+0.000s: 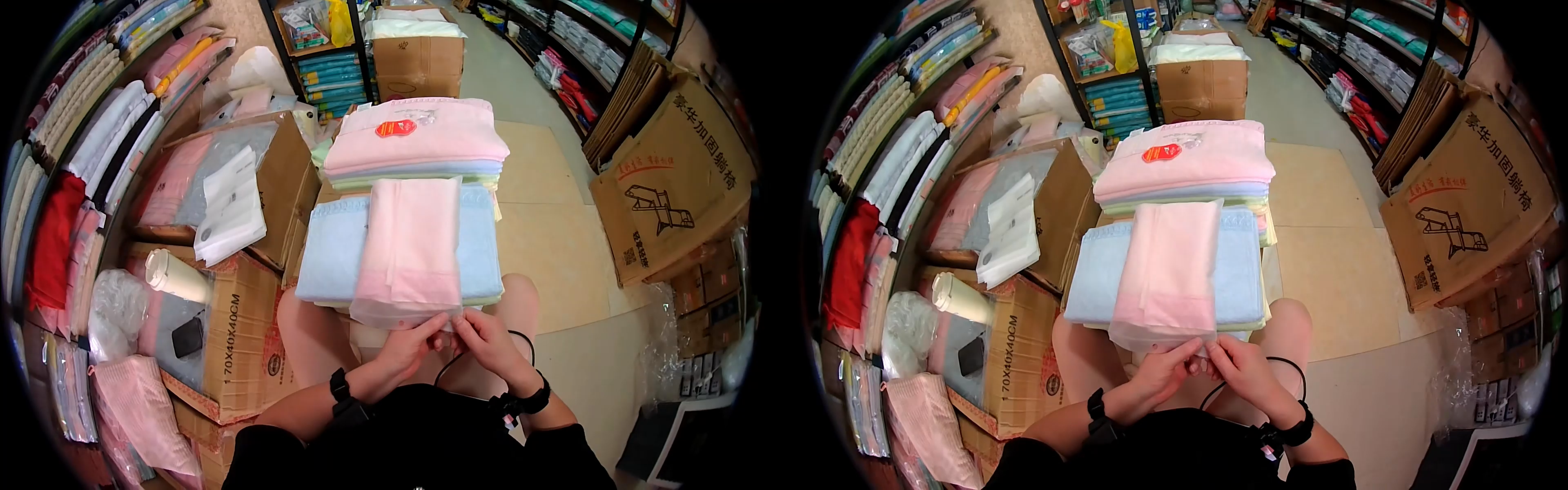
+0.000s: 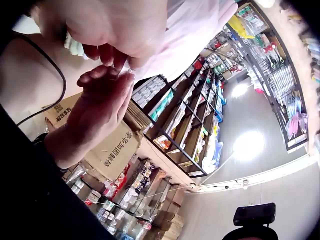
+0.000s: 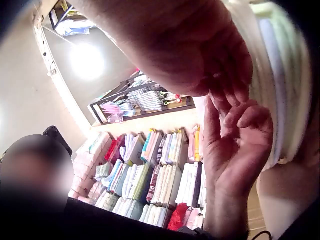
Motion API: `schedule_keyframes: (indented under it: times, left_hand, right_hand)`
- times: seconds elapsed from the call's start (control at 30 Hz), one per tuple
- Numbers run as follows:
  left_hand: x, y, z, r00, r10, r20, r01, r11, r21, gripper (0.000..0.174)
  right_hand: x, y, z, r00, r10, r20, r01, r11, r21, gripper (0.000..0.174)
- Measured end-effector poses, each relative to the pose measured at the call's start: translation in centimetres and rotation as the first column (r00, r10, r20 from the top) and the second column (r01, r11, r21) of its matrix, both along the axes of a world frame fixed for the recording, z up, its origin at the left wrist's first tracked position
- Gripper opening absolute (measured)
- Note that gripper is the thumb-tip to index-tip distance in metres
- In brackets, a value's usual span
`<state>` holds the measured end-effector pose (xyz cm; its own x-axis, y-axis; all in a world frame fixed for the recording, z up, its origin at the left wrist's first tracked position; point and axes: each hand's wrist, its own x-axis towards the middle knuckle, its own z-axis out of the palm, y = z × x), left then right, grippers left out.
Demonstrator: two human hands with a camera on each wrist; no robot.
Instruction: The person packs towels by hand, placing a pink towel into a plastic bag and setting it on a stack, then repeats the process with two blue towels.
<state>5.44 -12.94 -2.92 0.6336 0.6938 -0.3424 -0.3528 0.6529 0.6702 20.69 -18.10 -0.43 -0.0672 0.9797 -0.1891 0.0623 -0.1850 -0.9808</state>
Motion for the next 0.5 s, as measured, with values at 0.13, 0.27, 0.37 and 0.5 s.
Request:
schedule_keyframes:
  times: [0.13, 0.27, 0.37, 0.5]
  left_hand:
    - [0.0, -0.1, 0.0, 0.999, 0.025, -0.029, -0.025, 1.0, -0.014, 0.014]
    - [-0.3, -0.3, -0.4, 0.999, 0.039, -0.006, -0.039, 0.999, -0.001, 0.014]
    - [-0.4, -0.3, -0.3, 0.998, 0.064, -0.017, -0.064, 0.998, -0.025, 0.012]
    - [-1.1, -0.2, -0.2, 0.984, 0.176, -0.03, -0.177, 0.983, -0.057, 0.011]
  right_hand:
    - [-0.2, -0.2, -0.2, 0.995, -0.05, 0.089, 0.044, 0.997, 0.067, 0.024]
    - [-0.6, -0.2, -0.5, 0.991, -0.072, 0.109, 0.061, 0.993, 0.102, 0.022]
    - [-0.7, -0.2, -0.3, 0.985, -0.088, 0.145, 0.072, 0.991, 0.112, 0.022]
    - [-0.6, -0.2, -0.3, 0.987, -0.087, 0.136, 0.073, 0.992, 0.105, 0.023]
